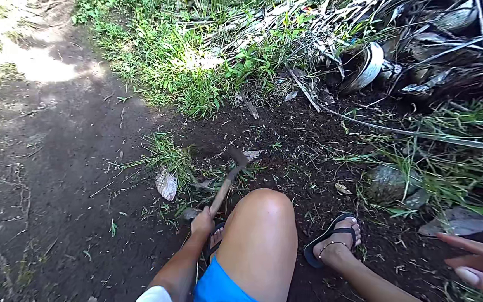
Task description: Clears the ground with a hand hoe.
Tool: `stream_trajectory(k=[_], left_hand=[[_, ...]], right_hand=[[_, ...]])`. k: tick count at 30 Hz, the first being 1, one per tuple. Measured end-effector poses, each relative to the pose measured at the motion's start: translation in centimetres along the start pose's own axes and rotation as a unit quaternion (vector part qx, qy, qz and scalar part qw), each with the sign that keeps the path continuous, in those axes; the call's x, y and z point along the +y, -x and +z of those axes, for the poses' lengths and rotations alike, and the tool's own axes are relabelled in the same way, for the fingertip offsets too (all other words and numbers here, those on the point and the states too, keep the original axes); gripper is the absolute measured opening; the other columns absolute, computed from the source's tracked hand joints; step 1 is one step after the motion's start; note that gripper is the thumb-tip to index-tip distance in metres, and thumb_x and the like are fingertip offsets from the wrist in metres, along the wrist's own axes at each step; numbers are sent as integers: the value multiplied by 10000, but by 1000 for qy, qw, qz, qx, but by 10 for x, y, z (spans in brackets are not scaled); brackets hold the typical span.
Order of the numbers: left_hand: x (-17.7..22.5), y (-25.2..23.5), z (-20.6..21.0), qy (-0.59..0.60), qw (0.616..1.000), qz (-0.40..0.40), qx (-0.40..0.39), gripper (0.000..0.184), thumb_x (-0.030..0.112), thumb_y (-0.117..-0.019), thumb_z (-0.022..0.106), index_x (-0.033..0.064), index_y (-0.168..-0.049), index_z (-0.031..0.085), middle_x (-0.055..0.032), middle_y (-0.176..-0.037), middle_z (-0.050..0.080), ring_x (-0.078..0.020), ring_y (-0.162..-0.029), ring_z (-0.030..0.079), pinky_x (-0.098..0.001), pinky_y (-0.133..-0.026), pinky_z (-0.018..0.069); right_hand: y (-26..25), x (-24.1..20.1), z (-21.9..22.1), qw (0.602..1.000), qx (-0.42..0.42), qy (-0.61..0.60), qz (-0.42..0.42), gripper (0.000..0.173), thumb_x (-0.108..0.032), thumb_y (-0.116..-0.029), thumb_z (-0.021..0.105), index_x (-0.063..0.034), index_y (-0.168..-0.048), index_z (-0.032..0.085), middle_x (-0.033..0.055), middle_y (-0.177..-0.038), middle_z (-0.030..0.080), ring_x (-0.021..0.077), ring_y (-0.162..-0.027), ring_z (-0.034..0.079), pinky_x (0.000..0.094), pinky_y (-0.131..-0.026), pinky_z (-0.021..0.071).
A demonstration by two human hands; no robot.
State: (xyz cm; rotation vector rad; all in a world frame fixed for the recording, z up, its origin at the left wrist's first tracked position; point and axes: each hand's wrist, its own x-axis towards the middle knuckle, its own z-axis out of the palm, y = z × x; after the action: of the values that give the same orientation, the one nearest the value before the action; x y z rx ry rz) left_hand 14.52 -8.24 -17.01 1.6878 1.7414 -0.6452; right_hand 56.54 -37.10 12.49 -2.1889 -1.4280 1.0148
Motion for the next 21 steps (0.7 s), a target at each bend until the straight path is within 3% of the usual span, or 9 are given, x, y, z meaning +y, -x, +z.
stream_trajectory(k=[2, 5, 7, 11, 13, 15, 19, 21], left_hand=[[3, 34, 12, 16, 999, 16, -34, 504, 299, -985, 620, 155, -1455, 510, -176, -1317, 670, -383, -1214, 651, -628, -964, 518], [25, 62, -2, 14, 995, 91, -34, 389, 293, -1107, 408, 102, -1420, 538, -198, -1317, 664, -393, -1240, 633, -618, -997, 492], [45, 70, -24, 1, 985, 169, -10, 393, 267, -1125, 354, 65, -1390, 560, -221, -1293, 666, -410, -1224, 633, -618, -996, 484], [87, 61, -66, -43, 947, 306, 91, 376, 233, -1110, 358, 56, -1338, 599, -221, -1230, 689, -414, -1159, 668, -611, -925, 524], [96, 48, -83, -73, 936, 320, 124, 307, 221, -1064, 454, 66, -1284, 602, -212, -1187, 698, -411, -1111, 686, -621, -863, 541], [84, 32, -87, -65, 959, 260, 97, 391, 207, -972, 599, 88, -1344, 573, -198, -1235, 685, -403, -1159, 664, -640, -912, 522], [10, -9, -34, 4, 999, 31, 27, 521, 292, -930, 663, 93, -1397, 542, -200, -1300, 663, -383, -1219, 643, -631, -973, 515], [-4, 1, -15, -8, 1000, -8, 12, 501, 263, -914, 665, 107, -1375, 544, -191, -1302, 665, -382, -1211, 650, -627, -942, 532]], right_hand=[[4, 4, 2, 1000, 3, -3, 1, 581, -324, -1061, 544, 28, -1511, 438, 314, -1199, 657, 377, -1034, 692, 512, -939, 552], [1, 3, 2, 1000, 8, 2, -20, 572, -311, -1066, 542, 41, -1504, 435, 313, -1178, 663, 364, -1013, 697, 495, -932, 557], [1, -3, 2, 1000, 8, 5, -15, 577, -319, -1064, 545, 40, -1504, 437, 314, -1186, 661, 366, -1023, 698, 498, -941, 555], [-1, -8, 6, 1000, 2, 13, -6, 577, -328, -1065, 526, 40, -1501, 441, 326, -1197, 653, 383, -1029, 695, 516, -941, 551], [-2, -5, 7, 1000, 12, 18, -8, 574, -328, -1062, 527, 40, -1496, 449, 325, -1174, 663, 387, -1004, 698, 525, -922, 554], [-1, -3, 6, 1000, 15, 16, -5, 574, -330, -1060, 539, 33, -1497, 452, 321, -1168, 665, 380, -1000, 698, 517, -922, 555], [3, -3, 6, 1000, 12, 11, 1, 586, -343, -1061, 544, 20, -1510, 443, 317, -1196, 661, 385, -1031, 696, 517, -940, 553], [6, -3, 5, 1000, 14, 10, 1, 582, -334, -1059, 545, 27, -1504, 446, 319, -1197, 659, 385, -1036, 696, 516, -944, 553]])
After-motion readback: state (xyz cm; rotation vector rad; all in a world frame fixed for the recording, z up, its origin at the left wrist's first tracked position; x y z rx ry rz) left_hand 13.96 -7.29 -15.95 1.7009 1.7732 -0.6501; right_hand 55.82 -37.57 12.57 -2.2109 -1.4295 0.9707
